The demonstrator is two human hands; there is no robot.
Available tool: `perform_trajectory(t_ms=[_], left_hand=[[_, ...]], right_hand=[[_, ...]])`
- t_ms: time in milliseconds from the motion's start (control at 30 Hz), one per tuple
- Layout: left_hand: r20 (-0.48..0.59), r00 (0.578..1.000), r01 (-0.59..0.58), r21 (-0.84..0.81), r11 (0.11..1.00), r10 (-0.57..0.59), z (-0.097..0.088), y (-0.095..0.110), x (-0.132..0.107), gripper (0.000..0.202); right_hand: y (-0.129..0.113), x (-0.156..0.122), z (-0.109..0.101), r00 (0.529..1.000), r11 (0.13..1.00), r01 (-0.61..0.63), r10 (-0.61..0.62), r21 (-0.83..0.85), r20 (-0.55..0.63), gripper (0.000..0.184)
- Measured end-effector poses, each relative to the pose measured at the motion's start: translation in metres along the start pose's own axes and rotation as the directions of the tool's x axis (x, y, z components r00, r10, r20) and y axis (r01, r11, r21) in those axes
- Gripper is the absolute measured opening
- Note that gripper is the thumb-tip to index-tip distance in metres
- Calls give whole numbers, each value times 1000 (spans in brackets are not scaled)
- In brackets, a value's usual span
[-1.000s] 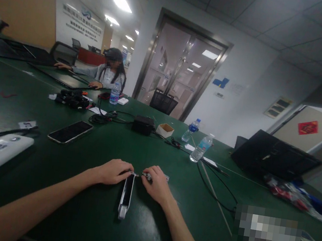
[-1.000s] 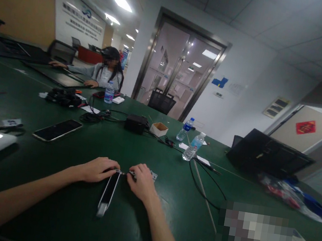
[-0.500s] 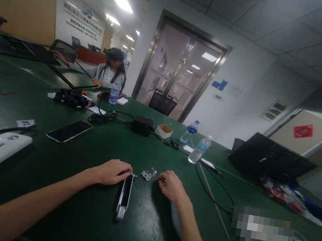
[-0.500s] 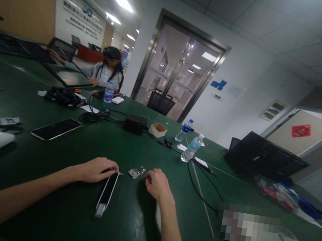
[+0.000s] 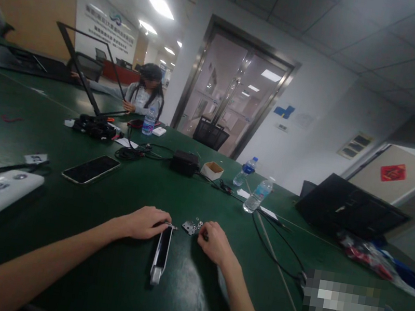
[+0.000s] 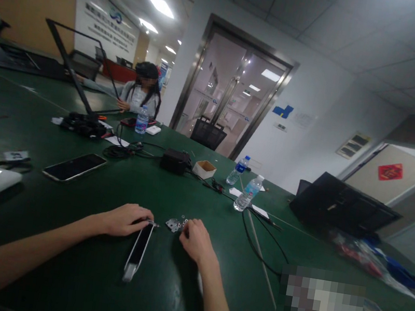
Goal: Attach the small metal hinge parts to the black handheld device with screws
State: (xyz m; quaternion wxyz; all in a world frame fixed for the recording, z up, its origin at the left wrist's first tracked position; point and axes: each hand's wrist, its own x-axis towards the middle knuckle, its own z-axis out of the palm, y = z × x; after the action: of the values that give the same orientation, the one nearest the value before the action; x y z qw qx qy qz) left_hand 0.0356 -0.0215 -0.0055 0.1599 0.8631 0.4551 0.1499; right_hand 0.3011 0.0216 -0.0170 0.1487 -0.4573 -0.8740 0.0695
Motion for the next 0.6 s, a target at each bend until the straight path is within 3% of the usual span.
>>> perform_trajectory(t_ms=[300,600], left_hand=[[2,1000,8,-5,1000,-8,2,0,0,29],[-5,1000,-6,47,999,6,2,1,1,29]], right_hand=[[-44,3,21,980,949,130,-80,286,-182,15],[-44,5,32,981,933,144,-91,331,-170,16]])
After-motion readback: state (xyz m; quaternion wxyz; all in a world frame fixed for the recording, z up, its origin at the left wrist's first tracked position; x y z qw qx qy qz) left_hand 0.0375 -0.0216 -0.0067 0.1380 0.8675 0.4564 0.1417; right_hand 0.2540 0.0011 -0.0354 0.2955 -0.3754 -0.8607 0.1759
